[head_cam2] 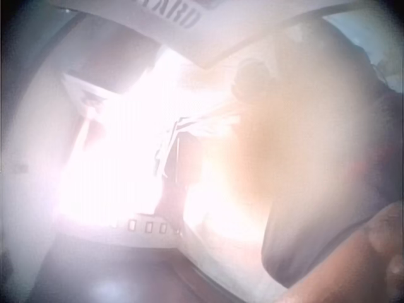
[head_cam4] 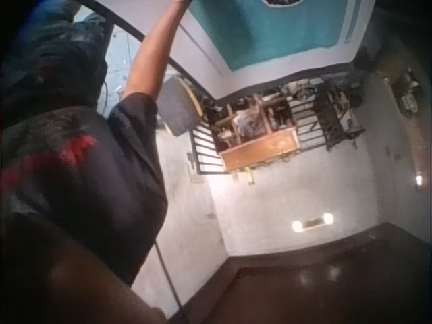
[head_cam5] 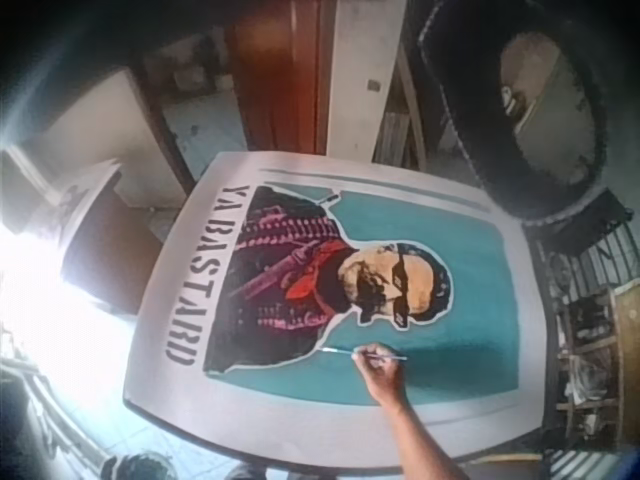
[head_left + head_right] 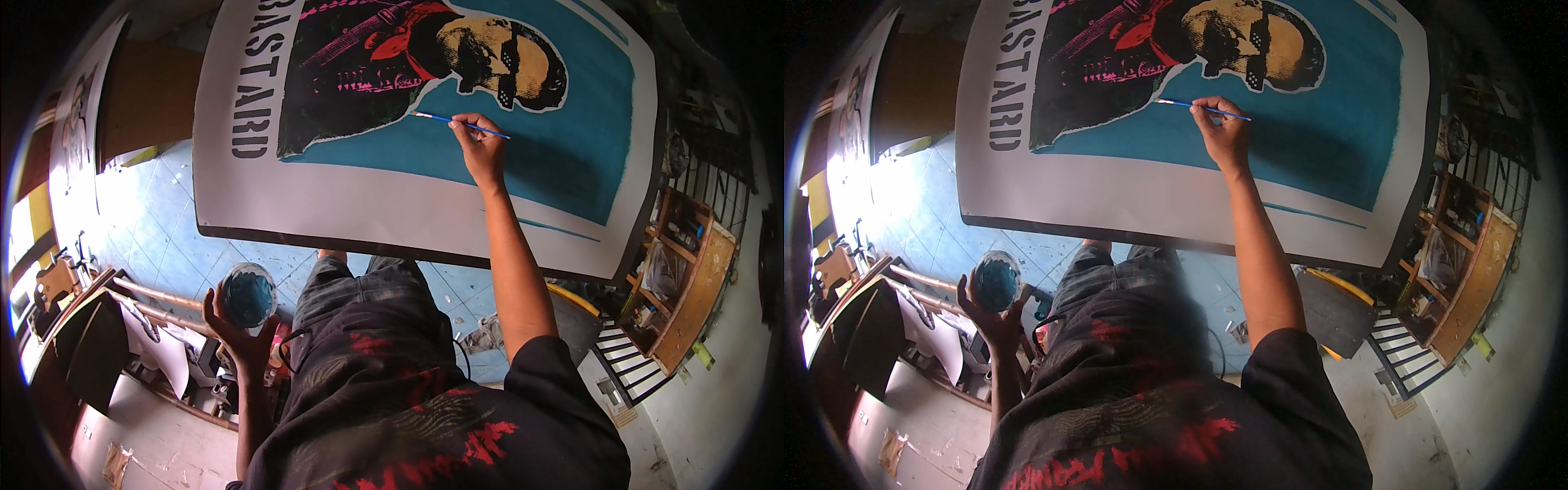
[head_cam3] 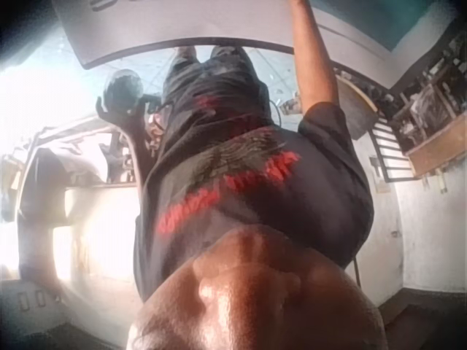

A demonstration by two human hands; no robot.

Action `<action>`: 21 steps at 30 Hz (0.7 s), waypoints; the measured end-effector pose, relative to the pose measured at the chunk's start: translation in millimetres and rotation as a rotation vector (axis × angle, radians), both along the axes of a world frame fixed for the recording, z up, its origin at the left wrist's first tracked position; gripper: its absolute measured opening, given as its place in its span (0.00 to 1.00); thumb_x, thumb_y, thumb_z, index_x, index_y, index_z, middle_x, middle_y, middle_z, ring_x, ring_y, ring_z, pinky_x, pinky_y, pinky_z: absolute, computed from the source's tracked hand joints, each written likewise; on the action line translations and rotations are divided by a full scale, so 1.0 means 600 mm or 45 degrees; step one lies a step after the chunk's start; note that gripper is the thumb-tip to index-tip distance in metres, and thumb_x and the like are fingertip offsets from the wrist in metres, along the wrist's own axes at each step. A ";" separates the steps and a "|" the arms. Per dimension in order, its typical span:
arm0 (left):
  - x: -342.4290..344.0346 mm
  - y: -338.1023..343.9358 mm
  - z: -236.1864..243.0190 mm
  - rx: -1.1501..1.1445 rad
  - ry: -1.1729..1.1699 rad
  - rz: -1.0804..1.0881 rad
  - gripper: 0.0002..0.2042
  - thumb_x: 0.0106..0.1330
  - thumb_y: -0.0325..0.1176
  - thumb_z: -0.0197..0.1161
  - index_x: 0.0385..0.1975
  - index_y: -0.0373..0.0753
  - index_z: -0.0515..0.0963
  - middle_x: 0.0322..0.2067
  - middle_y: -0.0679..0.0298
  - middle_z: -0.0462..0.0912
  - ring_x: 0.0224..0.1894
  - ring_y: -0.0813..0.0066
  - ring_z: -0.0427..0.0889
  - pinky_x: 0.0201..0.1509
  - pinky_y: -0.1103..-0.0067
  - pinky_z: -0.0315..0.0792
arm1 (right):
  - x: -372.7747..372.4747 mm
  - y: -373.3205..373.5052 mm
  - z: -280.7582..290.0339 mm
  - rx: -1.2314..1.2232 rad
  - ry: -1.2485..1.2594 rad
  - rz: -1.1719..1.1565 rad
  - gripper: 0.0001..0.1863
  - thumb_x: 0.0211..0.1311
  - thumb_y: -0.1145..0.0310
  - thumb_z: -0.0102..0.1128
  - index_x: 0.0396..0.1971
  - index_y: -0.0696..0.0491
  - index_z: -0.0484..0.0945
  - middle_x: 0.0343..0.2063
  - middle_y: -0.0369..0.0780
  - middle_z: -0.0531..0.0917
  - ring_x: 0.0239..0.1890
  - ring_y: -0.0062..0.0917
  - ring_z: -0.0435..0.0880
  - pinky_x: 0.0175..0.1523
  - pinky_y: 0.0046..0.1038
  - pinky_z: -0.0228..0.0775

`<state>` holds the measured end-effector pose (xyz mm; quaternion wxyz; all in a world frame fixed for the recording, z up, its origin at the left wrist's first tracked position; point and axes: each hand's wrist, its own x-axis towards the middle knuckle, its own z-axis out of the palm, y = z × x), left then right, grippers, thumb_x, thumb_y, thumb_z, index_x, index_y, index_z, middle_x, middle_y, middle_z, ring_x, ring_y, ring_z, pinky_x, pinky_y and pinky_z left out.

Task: The person paints the background of a large poster featuring a stylized portrait using a small brush and teal paint from a container. They repeatedly dip the brush and apply paint around the figure's outline, then briefly wipe the brush on a cloth before resuming.

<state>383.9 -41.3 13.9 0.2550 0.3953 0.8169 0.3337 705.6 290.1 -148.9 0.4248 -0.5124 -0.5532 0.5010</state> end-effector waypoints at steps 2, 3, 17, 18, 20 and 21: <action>-0.004 0.000 -0.001 0.006 0.000 -0.006 0.55 0.44 0.40 0.80 0.69 0.43 0.44 0.65 0.49 0.59 0.66 0.55 0.62 0.68 0.61 0.60 | 0.000 0.001 -0.003 0.014 -0.019 0.000 0.05 0.59 0.73 0.65 0.32 0.58 0.81 0.27 0.32 0.81 0.31 0.13 0.76 0.37 0.17 0.69; -0.006 0.001 -0.001 0.008 0.000 -0.010 0.55 0.44 0.39 0.80 0.69 0.43 0.44 0.65 0.49 0.59 0.66 0.55 0.62 0.68 0.61 0.60 | 0.001 0.003 -0.006 0.027 -0.038 0.000 0.05 0.59 0.71 0.66 0.31 0.57 0.81 0.27 0.34 0.82 0.31 0.16 0.79 0.38 0.19 0.71; 0.002 0.019 0.001 -0.002 -0.040 0.002 0.56 0.43 0.41 0.80 0.69 0.43 0.45 0.65 0.47 0.59 0.65 0.54 0.64 0.67 0.61 0.63 | 0.000 0.006 -0.013 -0.034 -0.008 -0.088 0.06 0.59 0.71 0.67 0.32 0.57 0.81 0.24 0.33 0.82 0.28 0.13 0.78 0.35 0.18 0.70; 0.004 0.021 0.002 0.008 -0.066 0.015 0.56 0.43 0.41 0.80 0.69 0.43 0.45 0.65 0.47 0.59 0.65 0.54 0.64 0.67 0.61 0.63 | 0.000 0.006 -0.014 -0.026 0.004 -0.095 0.06 0.59 0.71 0.66 0.32 0.57 0.81 0.24 0.33 0.82 0.28 0.13 0.78 0.35 0.18 0.70; 0.001 0.019 0.001 -0.013 -0.026 -0.009 0.56 0.43 0.42 0.80 0.69 0.43 0.45 0.65 0.47 0.59 0.65 0.54 0.63 0.67 0.61 0.63 | 0.001 0.007 -0.014 -0.029 0.039 -0.112 0.06 0.59 0.71 0.67 0.31 0.58 0.81 0.24 0.33 0.82 0.28 0.13 0.78 0.35 0.18 0.70; 0.000 0.018 0.001 -0.023 -0.005 -0.020 0.56 0.43 0.42 0.80 0.69 0.43 0.45 0.65 0.47 0.59 0.65 0.54 0.63 0.67 0.61 0.63 | 0.001 0.007 -0.014 -0.040 0.064 -0.121 0.06 0.59 0.71 0.67 0.31 0.57 0.81 0.24 0.33 0.82 0.28 0.13 0.78 0.35 0.18 0.70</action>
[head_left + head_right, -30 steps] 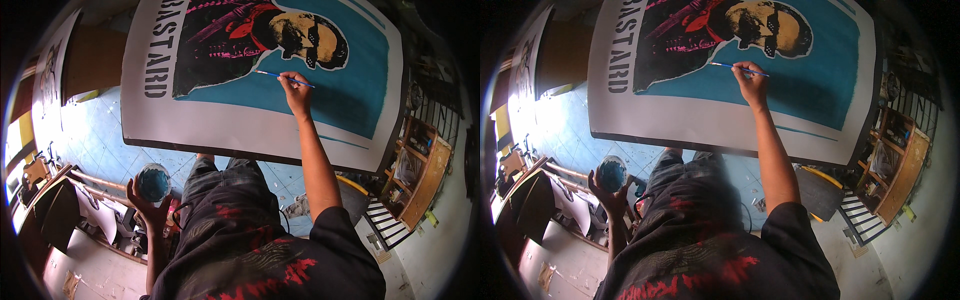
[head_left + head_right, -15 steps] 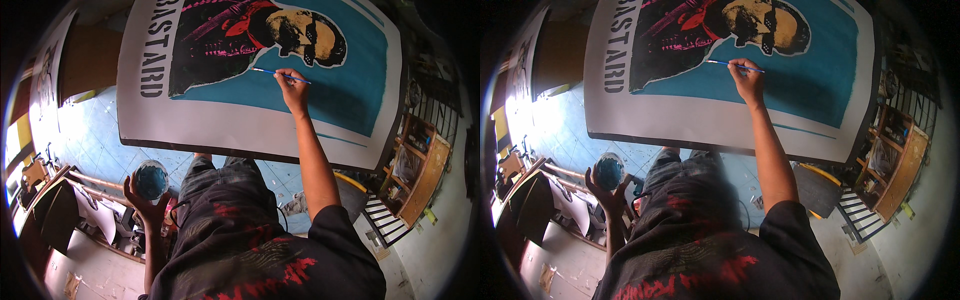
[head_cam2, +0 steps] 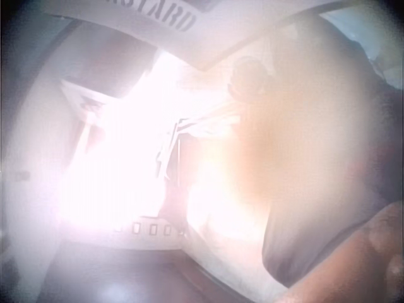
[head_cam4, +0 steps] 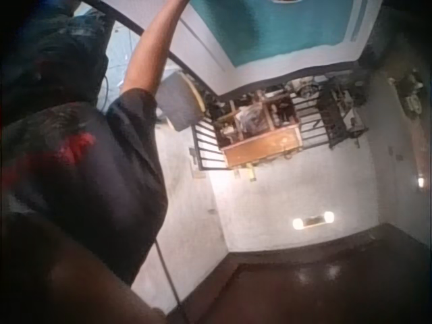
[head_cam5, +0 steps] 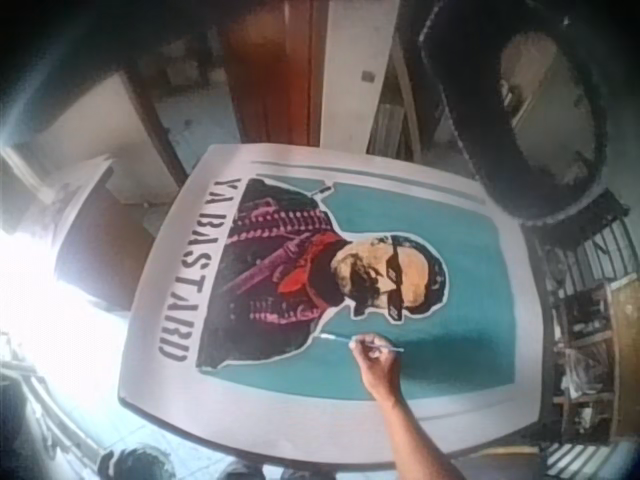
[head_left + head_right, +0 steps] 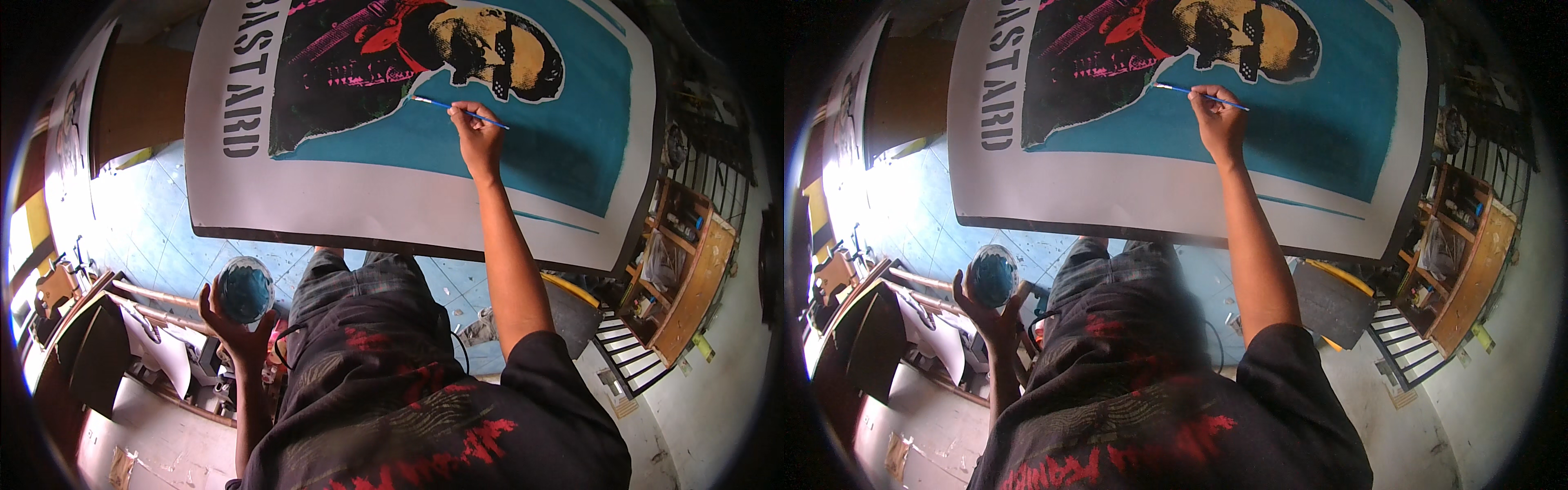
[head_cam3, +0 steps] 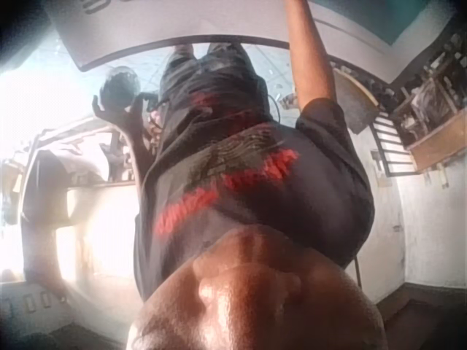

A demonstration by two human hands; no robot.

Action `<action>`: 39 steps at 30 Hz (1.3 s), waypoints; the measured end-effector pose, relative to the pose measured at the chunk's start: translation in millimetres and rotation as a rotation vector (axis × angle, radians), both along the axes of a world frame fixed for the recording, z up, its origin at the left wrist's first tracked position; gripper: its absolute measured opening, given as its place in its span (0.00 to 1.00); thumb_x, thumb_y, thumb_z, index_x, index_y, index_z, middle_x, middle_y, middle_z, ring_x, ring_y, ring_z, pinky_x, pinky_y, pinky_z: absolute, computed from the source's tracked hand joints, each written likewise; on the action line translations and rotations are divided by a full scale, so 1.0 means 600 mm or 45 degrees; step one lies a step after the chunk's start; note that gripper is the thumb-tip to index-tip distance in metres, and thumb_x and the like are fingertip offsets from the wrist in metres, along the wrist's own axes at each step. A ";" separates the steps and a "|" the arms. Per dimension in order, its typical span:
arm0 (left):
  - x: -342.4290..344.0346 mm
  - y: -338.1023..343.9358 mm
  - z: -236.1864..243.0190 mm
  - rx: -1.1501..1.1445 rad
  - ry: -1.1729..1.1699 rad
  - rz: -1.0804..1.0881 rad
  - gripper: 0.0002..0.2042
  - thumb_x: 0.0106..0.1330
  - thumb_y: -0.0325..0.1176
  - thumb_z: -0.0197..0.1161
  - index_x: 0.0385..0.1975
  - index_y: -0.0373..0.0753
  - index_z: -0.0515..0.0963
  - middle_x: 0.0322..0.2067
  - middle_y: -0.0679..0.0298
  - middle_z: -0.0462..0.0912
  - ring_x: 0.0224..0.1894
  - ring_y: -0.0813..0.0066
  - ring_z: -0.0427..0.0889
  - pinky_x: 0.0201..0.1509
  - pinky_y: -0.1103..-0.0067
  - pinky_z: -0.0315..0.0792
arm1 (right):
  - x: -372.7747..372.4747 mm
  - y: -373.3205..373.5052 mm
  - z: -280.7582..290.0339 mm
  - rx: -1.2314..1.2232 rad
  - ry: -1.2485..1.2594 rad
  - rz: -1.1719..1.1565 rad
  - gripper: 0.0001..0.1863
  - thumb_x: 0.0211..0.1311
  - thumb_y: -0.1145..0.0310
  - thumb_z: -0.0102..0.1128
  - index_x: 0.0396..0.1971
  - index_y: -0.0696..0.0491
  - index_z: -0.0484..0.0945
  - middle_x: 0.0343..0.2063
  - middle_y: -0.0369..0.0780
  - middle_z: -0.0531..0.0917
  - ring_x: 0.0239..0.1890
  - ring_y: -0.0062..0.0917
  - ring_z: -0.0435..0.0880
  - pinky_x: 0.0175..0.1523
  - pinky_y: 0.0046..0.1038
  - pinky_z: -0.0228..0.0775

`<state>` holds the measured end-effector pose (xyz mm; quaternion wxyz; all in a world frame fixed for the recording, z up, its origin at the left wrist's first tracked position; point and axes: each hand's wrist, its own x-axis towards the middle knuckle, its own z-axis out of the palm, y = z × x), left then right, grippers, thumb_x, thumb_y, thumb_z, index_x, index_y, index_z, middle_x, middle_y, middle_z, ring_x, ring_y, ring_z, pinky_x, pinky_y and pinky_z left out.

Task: The person paints the background of a large poster featuring a stylized portrait using a small brush and teal paint from a container. They repeatedly dip the brush and apply paint around the figure's outline, then briefly wipe the brush on a cloth before resuming.

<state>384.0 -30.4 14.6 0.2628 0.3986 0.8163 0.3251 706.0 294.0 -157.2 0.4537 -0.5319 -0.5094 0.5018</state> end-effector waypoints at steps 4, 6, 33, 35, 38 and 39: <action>0.001 0.002 0.002 0.017 -0.029 0.005 0.56 0.43 0.41 0.80 0.68 0.43 0.45 0.65 0.48 0.58 0.65 0.54 0.62 0.67 0.61 0.63 | -0.002 -0.003 -0.001 0.042 0.006 0.019 0.06 0.58 0.70 0.67 0.30 0.57 0.82 0.25 0.34 0.83 0.29 0.15 0.79 0.36 0.20 0.71; 0.001 0.003 0.002 0.014 -0.021 0.000 0.56 0.43 0.41 0.80 0.68 0.43 0.45 0.65 0.47 0.58 0.65 0.54 0.62 0.67 0.61 0.63 | -0.005 -0.008 0.003 0.080 -0.063 0.022 0.06 0.57 0.69 0.67 0.30 0.56 0.82 0.25 0.34 0.83 0.29 0.17 0.80 0.36 0.21 0.72; 0.003 0.014 0.004 0.056 -0.107 0.041 0.55 0.43 0.38 0.80 0.68 0.43 0.45 0.64 0.48 0.60 0.65 0.54 0.63 0.67 0.62 0.62 | -0.004 0.006 -0.004 0.064 0.006 -0.123 0.05 0.59 0.73 0.66 0.32 0.58 0.82 0.23 0.31 0.81 0.26 0.09 0.75 0.32 0.14 0.68; 0.004 0.013 0.005 0.041 -0.094 0.045 0.55 0.43 0.38 0.80 0.68 0.43 0.45 0.64 0.48 0.60 0.65 0.55 0.63 0.67 0.62 0.62 | -0.005 0.004 -0.001 0.065 -0.025 -0.118 0.05 0.59 0.73 0.67 0.31 0.58 0.82 0.22 0.30 0.80 0.25 0.09 0.73 0.31 0.13 0.66; 0.000 0.008 0.002 0.036 -0.049 0.022 0.55 0.42 0.38 0.80 0.68 0.43 0.45 0.64 0.48 0.60 0.65 0.55 0.64 0.67 0.62 0.63 | 0.001 0.003 0.004 0.096 -0.095 -0.078 0.05 0.58 0.72 0.67 0.30 0.58 0.82 0.21 0.29 0.79 0.23 0.08 0.70 0.29 0.13 0.63; -0.001 0.008 0.000 0.033 -0.030 0.011 0.55 0.42 0.38 0.80 0.68 0.43 0.45 0.64 0.48 0.60 0.65 0.55 0.64 0.67 0.62 0.63 | 0.000 0.002 0.003 0.108 -0.086 -0.072 0.05 0.58 0.72 0.67 0.30 0.57 0.82 0.21 0.29 0.79 0.23 0.07 0.70 0.29 0.13 0.62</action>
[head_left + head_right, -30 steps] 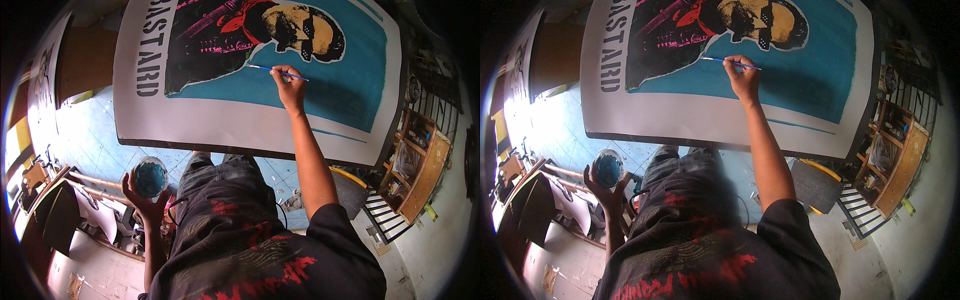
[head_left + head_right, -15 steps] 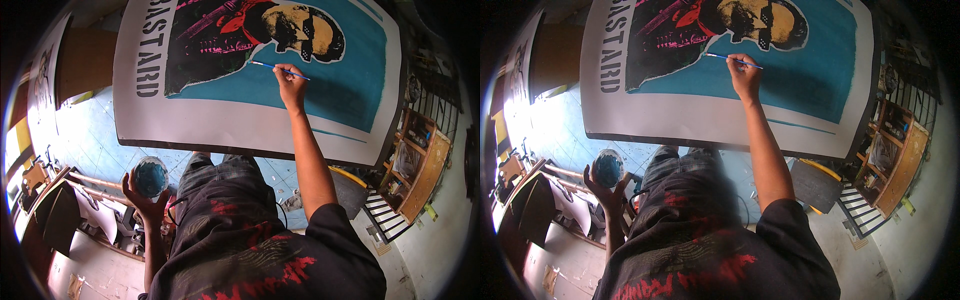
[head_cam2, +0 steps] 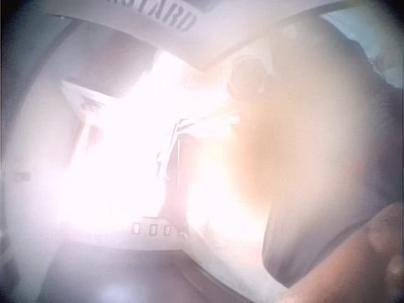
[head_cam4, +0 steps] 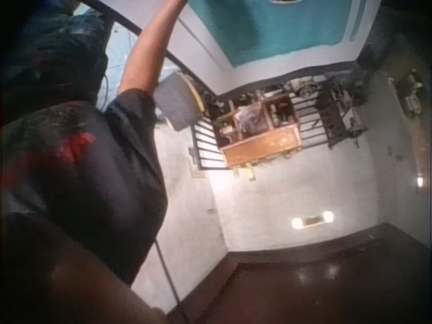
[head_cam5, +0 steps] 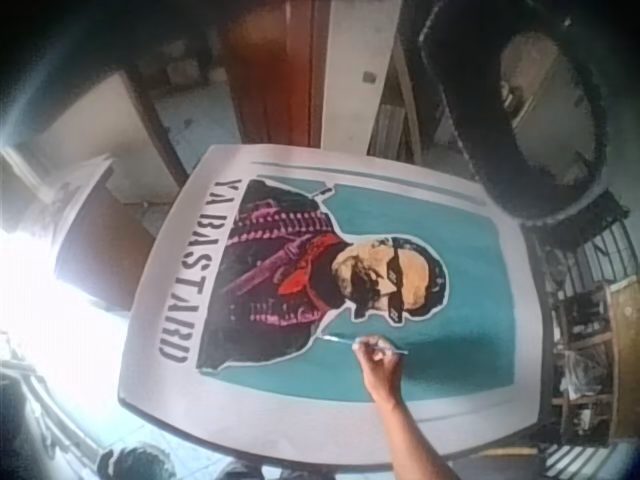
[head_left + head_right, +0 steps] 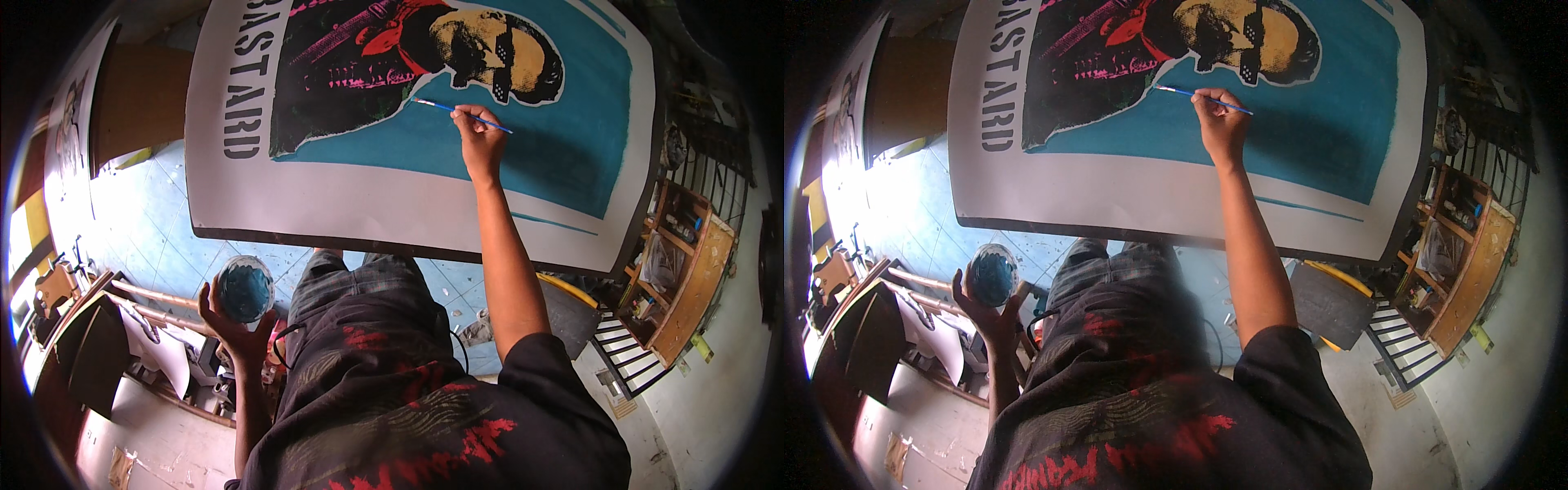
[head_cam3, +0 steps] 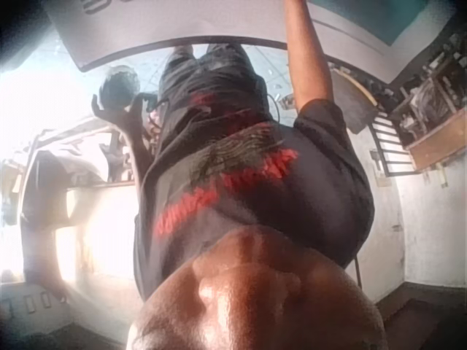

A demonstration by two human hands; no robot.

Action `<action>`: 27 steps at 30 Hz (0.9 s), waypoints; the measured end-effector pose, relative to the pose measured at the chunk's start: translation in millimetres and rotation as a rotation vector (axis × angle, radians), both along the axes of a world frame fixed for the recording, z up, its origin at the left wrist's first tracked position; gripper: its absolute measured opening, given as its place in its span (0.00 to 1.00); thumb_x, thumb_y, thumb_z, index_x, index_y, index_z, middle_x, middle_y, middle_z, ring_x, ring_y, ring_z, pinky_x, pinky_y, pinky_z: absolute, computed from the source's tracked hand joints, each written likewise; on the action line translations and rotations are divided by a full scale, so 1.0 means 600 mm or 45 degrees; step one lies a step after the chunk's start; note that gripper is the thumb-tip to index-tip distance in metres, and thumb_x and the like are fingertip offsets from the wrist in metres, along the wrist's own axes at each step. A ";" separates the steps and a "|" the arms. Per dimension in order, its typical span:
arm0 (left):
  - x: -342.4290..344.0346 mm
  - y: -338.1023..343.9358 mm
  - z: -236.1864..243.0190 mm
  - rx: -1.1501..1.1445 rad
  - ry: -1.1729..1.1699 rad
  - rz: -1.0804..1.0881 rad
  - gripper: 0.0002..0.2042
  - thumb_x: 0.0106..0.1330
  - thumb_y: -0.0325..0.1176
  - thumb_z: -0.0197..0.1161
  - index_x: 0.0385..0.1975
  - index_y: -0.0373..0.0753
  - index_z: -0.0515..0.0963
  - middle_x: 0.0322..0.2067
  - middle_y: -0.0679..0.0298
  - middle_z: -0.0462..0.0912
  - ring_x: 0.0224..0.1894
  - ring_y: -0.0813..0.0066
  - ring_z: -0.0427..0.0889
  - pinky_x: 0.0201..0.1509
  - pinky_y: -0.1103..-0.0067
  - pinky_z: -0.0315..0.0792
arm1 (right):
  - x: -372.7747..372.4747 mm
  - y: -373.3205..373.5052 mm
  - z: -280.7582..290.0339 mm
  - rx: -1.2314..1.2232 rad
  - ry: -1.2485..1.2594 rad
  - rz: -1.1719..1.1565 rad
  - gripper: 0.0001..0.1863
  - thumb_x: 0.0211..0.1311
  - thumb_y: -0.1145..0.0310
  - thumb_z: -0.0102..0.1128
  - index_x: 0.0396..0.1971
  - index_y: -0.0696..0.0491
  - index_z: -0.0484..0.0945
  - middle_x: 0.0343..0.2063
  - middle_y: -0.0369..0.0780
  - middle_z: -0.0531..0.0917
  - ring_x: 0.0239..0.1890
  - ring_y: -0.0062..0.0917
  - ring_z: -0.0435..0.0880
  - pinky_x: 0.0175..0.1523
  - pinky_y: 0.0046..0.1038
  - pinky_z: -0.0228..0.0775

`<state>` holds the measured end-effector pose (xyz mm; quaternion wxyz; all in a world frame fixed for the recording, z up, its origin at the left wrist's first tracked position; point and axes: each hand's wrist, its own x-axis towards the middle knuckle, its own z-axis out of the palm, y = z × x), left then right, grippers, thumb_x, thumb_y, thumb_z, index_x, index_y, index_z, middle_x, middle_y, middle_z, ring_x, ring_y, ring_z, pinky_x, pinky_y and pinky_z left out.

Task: The person paints the background of a large poster featuring a stylized portrait using a small brush and teal paint from a container. They repeatedly dip the brush and apply paint around the figure's outline, then briefly wipe the brush on a cloth before resuming.

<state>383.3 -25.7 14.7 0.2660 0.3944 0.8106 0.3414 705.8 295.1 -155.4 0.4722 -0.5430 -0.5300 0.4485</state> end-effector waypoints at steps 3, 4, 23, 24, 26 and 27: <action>0.002 0.002 0.001 -0.005 0.007 0.004 0.55 0.42 0.39 0.80 0.68 0.44 0.45 0.64 0.48 0.60 0.65 0.55 0.64 0.67 0.62 0.64 | -0.001 0.000 0.000 -0.027 0.009 0.014 0.05 0.58 0.72 0.67 0.30 0.58 0.82 0.21 0.29 0.80 0.23 0.07 0.71 0.29 0.13 0.63; 0.002 0.003 0.001 0.000 -0.002 0.008 0.55 0.42 0.40 0.80 0.68 0.44 0.45 0.64 0.48 0.60 0.65 0.55 0.64 0.67 0.62 0.64 | -0.001 0.000 0.002 -0.046 0.010 0.018 0.05 0.58 0.72 0.67 0.30 0.58 0.82 0.21 0.29 0.80 0.24 0.08 0.72 0.30 0.13 0.64; 0.004 0.003 -0.004 0.009 -0.003 -0.010 0.55 0.44 0.42 0.80 0.69 0.44 0.44 0.64 0.47 0.59 0.65 0.55 0.64 0.66 0.62 0.64 | -0.004 0.015 -0.004 -0.075 0.063 -0.104 0.06 0.60 0.72 0.65 0.34 0.58 0.82 0.23 0.33 0.82 0.27 0.12 0.78 0.33 0.16 0.70; 0.005 0.003 -0.003 0.011 -0.012 -0.005 0.55 0.44 0.42 0.80 0.69 0.44 0.44 0.64 0.47 0.59 0.65 0.55 0.64 0.66 0.62 0.64 | -0.006 0.014 0.003 -0.098 0.071 -0.116 0.06 0.60 0.72 0.66 0.34 0.58 0.82 0.23 0.32 0.81 0.26 0.12 0.77 0.32 0.16 0.70; 0.006 0.004 -0.002 0.011 -0.011 0.000 0.55 0.44 0.43 0.80 0.69 0.44 0.44 0.64 0.47 0.60 0.64 0.55 0.64 0.66 0.62 0.64 | -0.009 0.013 0.006 -0.117 0.091 -0.142 0.06 0.60 0.72 0.66 0.34 0.58 0.82 0.22 0.32 0.80 0.25 0.12 0.76 0.31 0.16 0.69; 0.007 0.005 -0.001 0.011 -0.012 0.001 0.55 0.44 0.43 0.80 0.69 0.44 0.44 0.64 0.47 0.60 0.64 0.55 0.64 0.66 0.62 0.64 | -0.009 0.014 0.006 -0.112 0.103 -0.159 0.06 0.60 0.72 0.66 0.34 0.58 0.82 0.22 0.32 0.80 0.25 0.12 0.76 0.31 0.16 0.69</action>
